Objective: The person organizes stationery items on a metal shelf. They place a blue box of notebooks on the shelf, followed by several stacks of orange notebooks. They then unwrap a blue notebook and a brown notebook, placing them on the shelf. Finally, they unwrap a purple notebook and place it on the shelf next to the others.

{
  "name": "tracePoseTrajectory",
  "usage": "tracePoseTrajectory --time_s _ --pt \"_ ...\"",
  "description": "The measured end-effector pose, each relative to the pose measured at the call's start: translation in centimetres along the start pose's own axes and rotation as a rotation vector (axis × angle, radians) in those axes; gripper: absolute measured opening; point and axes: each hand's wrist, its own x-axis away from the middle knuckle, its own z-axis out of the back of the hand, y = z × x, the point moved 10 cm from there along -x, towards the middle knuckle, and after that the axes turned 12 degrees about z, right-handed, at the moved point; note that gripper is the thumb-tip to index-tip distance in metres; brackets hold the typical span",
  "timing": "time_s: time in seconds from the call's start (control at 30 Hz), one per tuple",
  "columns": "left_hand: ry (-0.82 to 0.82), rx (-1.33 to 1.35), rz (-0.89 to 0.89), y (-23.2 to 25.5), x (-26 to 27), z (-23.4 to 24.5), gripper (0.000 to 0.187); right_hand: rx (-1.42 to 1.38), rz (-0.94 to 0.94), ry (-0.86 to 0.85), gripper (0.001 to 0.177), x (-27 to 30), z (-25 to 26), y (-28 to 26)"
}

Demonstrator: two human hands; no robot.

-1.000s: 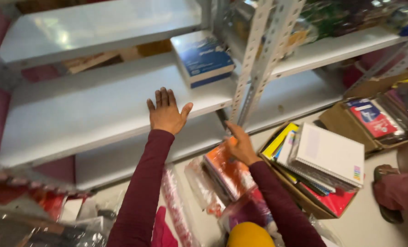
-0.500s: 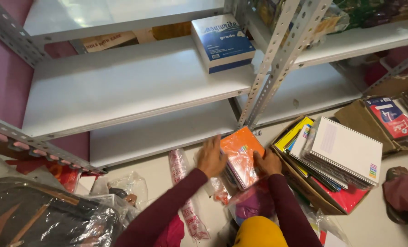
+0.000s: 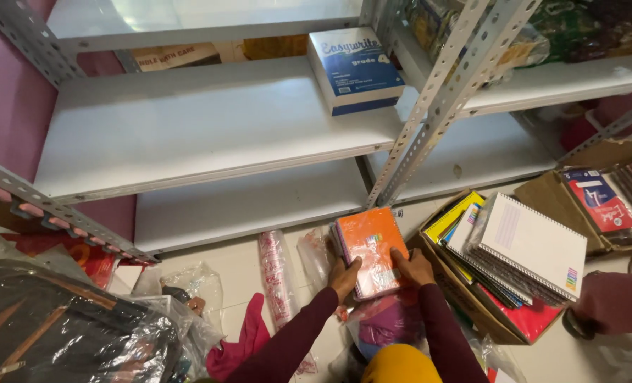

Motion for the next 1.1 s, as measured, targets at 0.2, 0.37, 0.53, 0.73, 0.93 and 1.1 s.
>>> tracePoseTrajectory --time_s 0.2,0.37,0.53,0.73,0.93,1.1 --pt "0.066 0.240 -0.247 -0.3 -3.0 1.8 0.090 -0.550 -0.203 -0.191 0.079 5.9 -1.2 -5.1" --pt "-0.011 0.228 0.073 -1.5 -2.4 3.8 0.071 -0.991 -0.211 -0.346 0.071 7.1 -3.7 -7.8" --pt "-0.157 0.292 0.193 -2.6 -1.4 4.0 0.076 -0.971 -0.114 -0.263 0.085 7.6 -1.8 -10.8" --pt "-0.636 0.761 0.147 2.3 3.0 2.6 0.078 -0.429 0.219 -0.153 0.089 11.7 5.1 -20.1" --pt "-0.598 0.852 0.047 5.7 4.5 3.4 0.091 -0.425 0.606 -0.103 0.098 13.9 6.2 -25.3" --pt "-0.563 0.837 0.015 8.1 6.2 3.8 0.078 -0.491 0.785 -0.124 0.125 17.6 7.6 -29.4"
